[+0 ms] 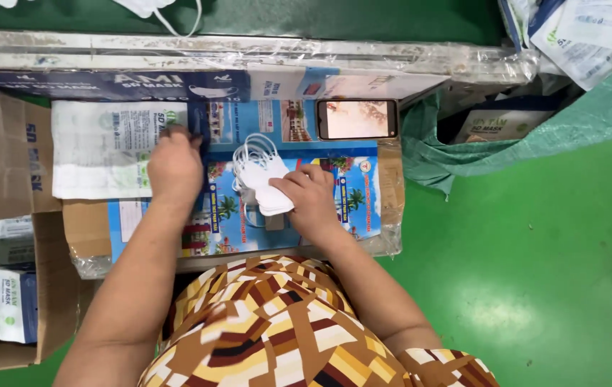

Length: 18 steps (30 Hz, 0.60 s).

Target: Packing several face masks into a small plastic retail bag.

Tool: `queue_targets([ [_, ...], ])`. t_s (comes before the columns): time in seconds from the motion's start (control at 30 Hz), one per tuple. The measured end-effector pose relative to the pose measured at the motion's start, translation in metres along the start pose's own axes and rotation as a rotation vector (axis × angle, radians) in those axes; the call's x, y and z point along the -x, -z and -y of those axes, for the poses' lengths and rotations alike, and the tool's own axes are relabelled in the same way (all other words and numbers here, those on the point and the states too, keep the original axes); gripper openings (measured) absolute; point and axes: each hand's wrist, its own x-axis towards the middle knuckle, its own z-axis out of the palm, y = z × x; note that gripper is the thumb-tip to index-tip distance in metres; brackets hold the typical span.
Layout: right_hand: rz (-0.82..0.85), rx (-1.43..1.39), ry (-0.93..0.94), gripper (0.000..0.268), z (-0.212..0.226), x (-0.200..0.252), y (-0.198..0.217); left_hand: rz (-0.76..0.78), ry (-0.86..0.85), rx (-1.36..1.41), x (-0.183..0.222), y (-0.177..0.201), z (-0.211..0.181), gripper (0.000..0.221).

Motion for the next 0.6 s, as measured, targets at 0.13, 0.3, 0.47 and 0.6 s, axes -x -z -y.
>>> queue_targets([
  [0.13,0.183,-0.334,-0.204,0.038,0.001,0.004,-0.013,-0.038,-0.014,0.45,0.016,0.026,0.002,0.017],
  [0.3,0.162,-1.187,-0.469,0.059,0.034,-0.019,-0.016,0.276,-0.079,1.26,0.064,0.029,-0.012,0.015],
  [0.47,-0.013,-0.302,-0.375,0.023,0.006,-0.023,-0.033,-0.152,-0.492,0.605,0.061,0.073,-0.035,0.017],
  [0.6,-0.054,-0.426,-0.507,0.025,0.002,-0.021,-0.039,-0.01,-0.482,0.519,0.06,0.069,-0.049,0.02],
])
